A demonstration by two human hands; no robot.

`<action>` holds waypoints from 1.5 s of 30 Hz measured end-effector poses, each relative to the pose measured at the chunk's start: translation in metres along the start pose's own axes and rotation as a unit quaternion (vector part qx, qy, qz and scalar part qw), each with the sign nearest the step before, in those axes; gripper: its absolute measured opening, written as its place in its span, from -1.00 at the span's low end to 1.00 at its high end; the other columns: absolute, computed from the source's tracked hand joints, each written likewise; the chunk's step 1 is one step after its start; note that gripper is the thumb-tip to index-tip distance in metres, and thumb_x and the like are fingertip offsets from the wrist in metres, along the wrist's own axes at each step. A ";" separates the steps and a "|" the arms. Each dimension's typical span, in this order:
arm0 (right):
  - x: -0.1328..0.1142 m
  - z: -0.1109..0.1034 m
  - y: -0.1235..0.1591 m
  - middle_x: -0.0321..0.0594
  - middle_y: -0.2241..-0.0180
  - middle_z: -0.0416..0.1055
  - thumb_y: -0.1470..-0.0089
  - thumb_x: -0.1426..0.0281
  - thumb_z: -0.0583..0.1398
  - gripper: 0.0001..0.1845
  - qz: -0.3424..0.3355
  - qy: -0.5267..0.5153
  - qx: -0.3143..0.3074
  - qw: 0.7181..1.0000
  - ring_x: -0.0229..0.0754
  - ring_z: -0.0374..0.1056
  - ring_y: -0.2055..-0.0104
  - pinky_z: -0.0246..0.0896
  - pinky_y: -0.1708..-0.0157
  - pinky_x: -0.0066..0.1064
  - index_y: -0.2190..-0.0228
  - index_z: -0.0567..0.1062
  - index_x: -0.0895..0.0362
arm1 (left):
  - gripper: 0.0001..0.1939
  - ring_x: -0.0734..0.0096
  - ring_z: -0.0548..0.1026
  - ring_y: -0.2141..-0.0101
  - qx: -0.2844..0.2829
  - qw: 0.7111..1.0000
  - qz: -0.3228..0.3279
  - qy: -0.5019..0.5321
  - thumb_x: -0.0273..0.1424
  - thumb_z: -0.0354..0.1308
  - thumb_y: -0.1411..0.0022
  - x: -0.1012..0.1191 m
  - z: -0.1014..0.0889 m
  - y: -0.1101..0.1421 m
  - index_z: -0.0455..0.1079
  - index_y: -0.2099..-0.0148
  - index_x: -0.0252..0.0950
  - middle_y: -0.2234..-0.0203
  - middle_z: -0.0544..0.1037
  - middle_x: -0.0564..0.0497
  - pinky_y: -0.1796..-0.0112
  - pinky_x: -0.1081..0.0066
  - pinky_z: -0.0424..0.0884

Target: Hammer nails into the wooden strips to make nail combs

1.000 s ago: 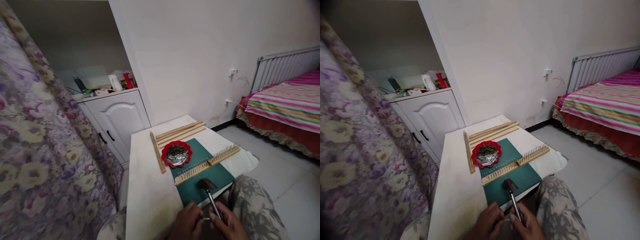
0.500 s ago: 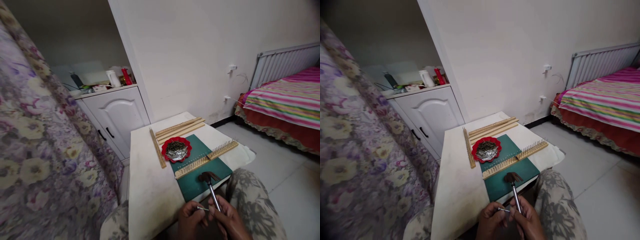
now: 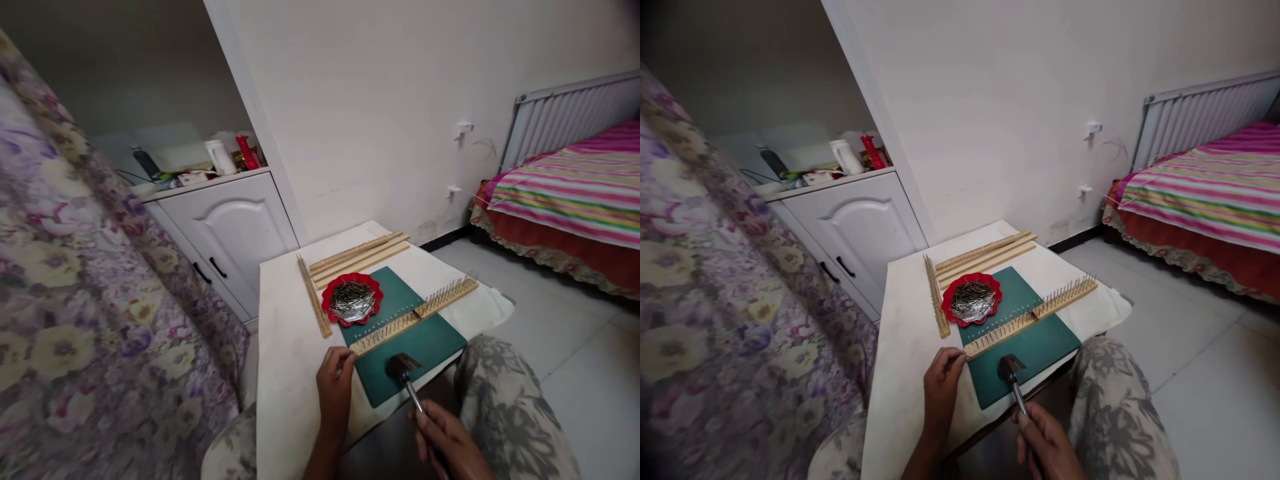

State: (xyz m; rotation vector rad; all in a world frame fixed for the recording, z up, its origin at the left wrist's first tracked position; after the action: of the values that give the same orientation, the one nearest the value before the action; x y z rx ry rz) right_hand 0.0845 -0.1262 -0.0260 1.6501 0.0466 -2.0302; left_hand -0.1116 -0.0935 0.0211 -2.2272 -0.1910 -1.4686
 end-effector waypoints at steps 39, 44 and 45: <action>-0.046 0.020 -0.010 -0.52 0.72 0.17 -0.05 -0.04 0.01 -0.55 -0.046 0.085 -0.038 0.995 -0.43 -0.07 0.80 -0.25 0.84 -0.60 0.39 0.30 0.11 | -0.79 0.43 0.37 0.40 -0.035 0.985 0.076 -0.154 -0.38 -0.07 -0.22 -0.013 0.016 -0.015 0.33 0.42 -0.27 0.48 0.38 0.05 0.36 0.48 0.25; -0.068 0.034 -0.023 -0.53 0.72 0.21 -0.08 -0.02 -0.02 -0.57 -0.075 0.122 -0.063 0.988 -0.44 -0.06 0.82 -0.23 0.86 -0.61 0.39 0.31 0.11 | -0.81 0.47 0.33 0.44 -0.028 0.985 0.068 -0.154 -0.43 -0.04 -0.18 -0.015 0.017 -0.015 0.30 0.46 -0.28 0.51 0.35 0.07 0.41 0.51 0.21; -0.069 0.035 -0.025 -0.52 0.72 0.21 -0.08 -0.02 -0.02 -0.57 -0.076 0.131 -0.066 0.986 -0.43 -0.06 0.83 -0.22 0.86 -0.61 0.39 0.30 0.10 | -0.81 0.47 0.33 0.45 -0.026 0.985 0.067 -0.155 -0.44 -0.05 -0.18 -0.017 0.017 -0.015 0.29 0.47 -0.28 0.52 0.34 0.08 0.42 0.52 0.21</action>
State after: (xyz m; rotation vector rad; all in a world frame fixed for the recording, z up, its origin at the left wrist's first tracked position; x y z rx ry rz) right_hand 0.0507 -0.0910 0.0392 1.8655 0.4030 -1.8575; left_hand -0.1102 -0.0705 0.0054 -2.4506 -0.1001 -1.0638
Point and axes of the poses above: each hand's wrist, its own y-axis away from the middle knuckle, its own z-axis out of the palm, x = y × z, the point moved 1 cm from there along -y, towards the middle knuckle
